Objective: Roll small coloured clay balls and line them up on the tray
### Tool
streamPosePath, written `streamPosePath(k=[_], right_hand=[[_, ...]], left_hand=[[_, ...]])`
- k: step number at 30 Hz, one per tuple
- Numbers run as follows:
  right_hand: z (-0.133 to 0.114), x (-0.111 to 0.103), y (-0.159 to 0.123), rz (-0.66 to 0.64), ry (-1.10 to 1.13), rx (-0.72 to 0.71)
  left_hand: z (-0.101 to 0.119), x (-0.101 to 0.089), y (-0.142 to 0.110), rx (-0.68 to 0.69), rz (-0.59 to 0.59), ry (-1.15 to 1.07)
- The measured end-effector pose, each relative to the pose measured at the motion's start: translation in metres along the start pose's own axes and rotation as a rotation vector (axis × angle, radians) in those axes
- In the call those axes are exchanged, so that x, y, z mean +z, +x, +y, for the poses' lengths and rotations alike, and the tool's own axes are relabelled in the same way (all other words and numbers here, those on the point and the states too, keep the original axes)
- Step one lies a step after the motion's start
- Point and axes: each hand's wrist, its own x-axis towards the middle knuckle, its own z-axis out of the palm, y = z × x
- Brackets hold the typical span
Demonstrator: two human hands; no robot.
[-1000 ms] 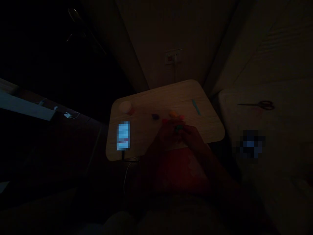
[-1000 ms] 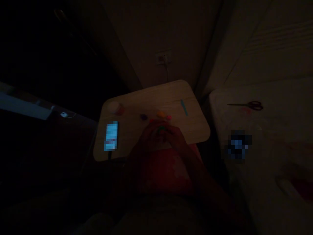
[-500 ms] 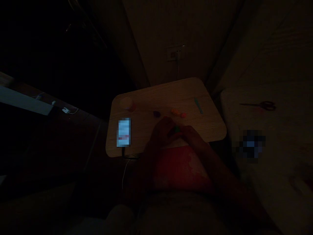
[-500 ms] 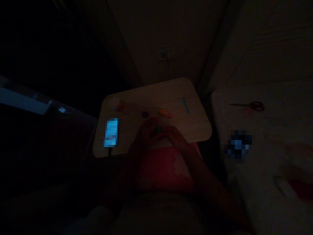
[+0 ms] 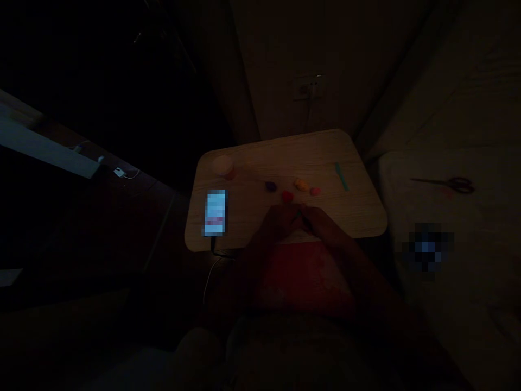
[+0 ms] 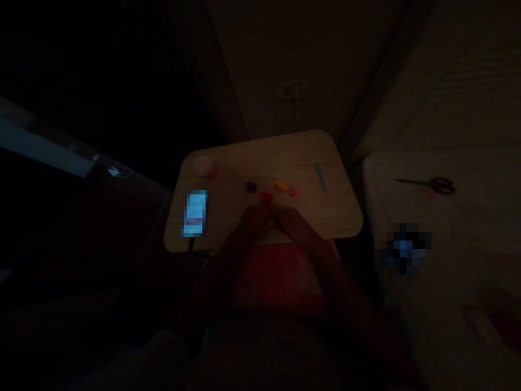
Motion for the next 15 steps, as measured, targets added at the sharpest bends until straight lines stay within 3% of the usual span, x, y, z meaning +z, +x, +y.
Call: streamPosePath(k=[7,15], right_hand=[[-0.005,-0.004,0.003,-0.099,0.130,0.111],[-0.003,-0.013,0.002,-0.079,0.224,0.102]], left_hand=[[-0.001,0.002,0.002,-0.006,0.021,0.029],[0.001,0.000,0.004,-0.079,-0.003,-0.093]])
